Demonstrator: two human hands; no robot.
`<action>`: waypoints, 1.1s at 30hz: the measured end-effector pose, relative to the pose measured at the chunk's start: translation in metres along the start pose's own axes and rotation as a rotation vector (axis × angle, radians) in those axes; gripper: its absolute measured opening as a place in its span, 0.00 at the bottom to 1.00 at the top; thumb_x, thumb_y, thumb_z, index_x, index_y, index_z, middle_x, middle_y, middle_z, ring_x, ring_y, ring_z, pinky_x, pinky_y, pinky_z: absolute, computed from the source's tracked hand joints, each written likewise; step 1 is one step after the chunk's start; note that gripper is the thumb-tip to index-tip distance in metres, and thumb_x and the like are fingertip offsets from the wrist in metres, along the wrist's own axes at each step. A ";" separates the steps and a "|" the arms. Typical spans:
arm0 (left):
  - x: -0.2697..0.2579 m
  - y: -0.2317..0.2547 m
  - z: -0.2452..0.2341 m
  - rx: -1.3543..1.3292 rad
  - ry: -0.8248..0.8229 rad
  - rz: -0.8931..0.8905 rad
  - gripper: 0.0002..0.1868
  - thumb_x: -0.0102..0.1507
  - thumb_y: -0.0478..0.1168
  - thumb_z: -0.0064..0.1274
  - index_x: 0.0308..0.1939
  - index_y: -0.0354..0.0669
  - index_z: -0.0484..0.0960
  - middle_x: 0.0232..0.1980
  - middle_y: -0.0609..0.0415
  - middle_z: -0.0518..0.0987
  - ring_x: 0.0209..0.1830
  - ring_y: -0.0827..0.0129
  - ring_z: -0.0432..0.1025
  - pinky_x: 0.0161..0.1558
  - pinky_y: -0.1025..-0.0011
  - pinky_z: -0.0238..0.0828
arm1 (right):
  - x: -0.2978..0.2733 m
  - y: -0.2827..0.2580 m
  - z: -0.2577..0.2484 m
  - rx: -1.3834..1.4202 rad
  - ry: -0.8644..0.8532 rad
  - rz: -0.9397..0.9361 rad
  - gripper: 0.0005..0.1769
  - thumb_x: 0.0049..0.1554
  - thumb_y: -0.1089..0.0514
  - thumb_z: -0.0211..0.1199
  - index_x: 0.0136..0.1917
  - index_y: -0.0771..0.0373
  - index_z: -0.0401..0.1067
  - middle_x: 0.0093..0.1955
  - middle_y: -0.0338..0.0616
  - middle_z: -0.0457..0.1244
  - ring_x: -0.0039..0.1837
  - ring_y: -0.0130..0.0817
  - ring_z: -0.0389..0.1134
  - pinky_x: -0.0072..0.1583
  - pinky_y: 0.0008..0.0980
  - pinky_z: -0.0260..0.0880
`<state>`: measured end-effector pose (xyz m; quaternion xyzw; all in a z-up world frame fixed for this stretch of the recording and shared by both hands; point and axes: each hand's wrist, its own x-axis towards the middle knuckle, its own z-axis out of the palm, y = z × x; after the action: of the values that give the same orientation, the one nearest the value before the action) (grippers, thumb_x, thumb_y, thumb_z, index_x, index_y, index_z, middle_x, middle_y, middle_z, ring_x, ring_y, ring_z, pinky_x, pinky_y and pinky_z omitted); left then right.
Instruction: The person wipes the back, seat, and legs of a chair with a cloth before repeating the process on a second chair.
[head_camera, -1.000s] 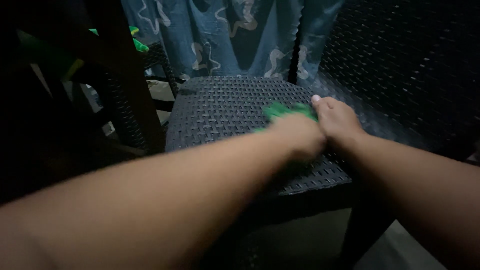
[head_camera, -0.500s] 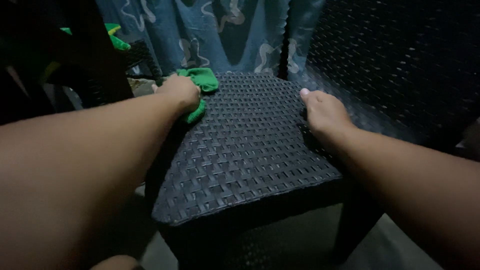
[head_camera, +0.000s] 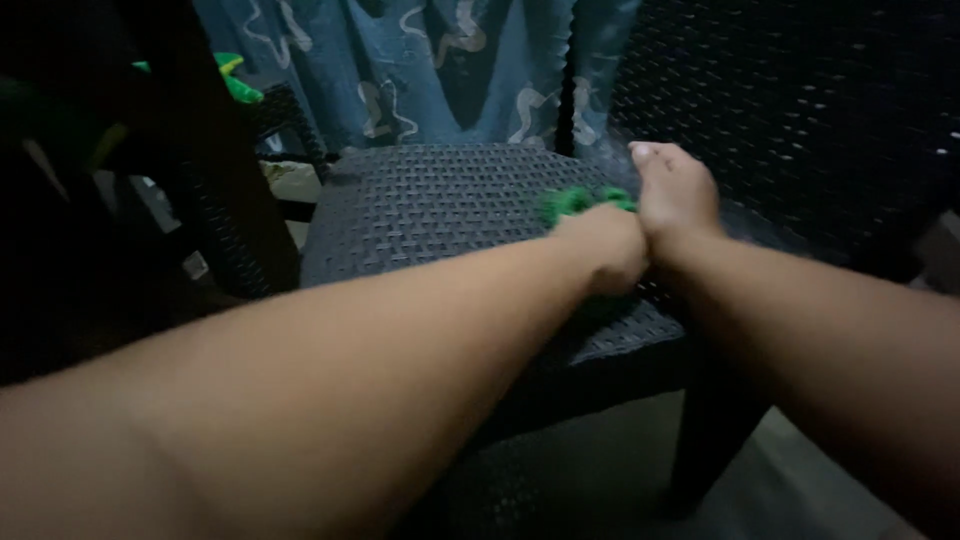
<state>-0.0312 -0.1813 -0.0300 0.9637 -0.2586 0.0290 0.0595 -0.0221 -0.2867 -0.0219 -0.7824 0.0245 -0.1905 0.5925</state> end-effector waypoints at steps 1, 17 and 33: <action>-0.011 0.001 -0.002 -0.010 0.007 0.032 0.13 0.61 0.42 0.50 0.44 0.47 0.88 0.53 0.43 0.82 0.53 0.50 0.77 0.53 0.56 0.74 | 0.005 0.000 0.002 -0.005 -0.023 0.046 0.20 0.63 0.45 0.54 0.62 0.54 0.75 0.58 0.43 0.69 0.58 0.36 0.69 0.62 0.38 0.66; -0.049 -0.152 -0.054 0.136 0.067 -0.859 0.37 0.61 0.45 0.59 0.72 0.41 0.63 0.78 0.33 0.46 0.77 0.33 0.39 0.70 0.39 0.35 | -0.016 -0.014 0.005 -0.404 -0.219 -0.001 0.26 0.66 0.41 0.49 0.62 0.60 0.74 0.58 0.52 0.69 0.61 0.48 0.68 0.64 0.44 0.64; 0.011 -0.071 -0.039 -1.382 -0.082 -0.173 0.20 0.64 0.49 0.49 0.58 0.51 0.83 0.49 0.52 0.81 0.44 0.61 0.75 0.49 0.60 0.73 | 0.018 0.015 -0.011 -0.241 0.059 -0.227 0.22 0.60 0.54 0.56 0.67 0.55 0.74 0.62 0.44 0.70 0.62 0.40 0.70 0.63 0.42 0.63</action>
<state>0.0133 -0.1208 0.0029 0.7223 -0.1422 -0.1834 0.6515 -0.0059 -0.3062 -0.0284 -0.8396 -0.0240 -0.2746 0.4680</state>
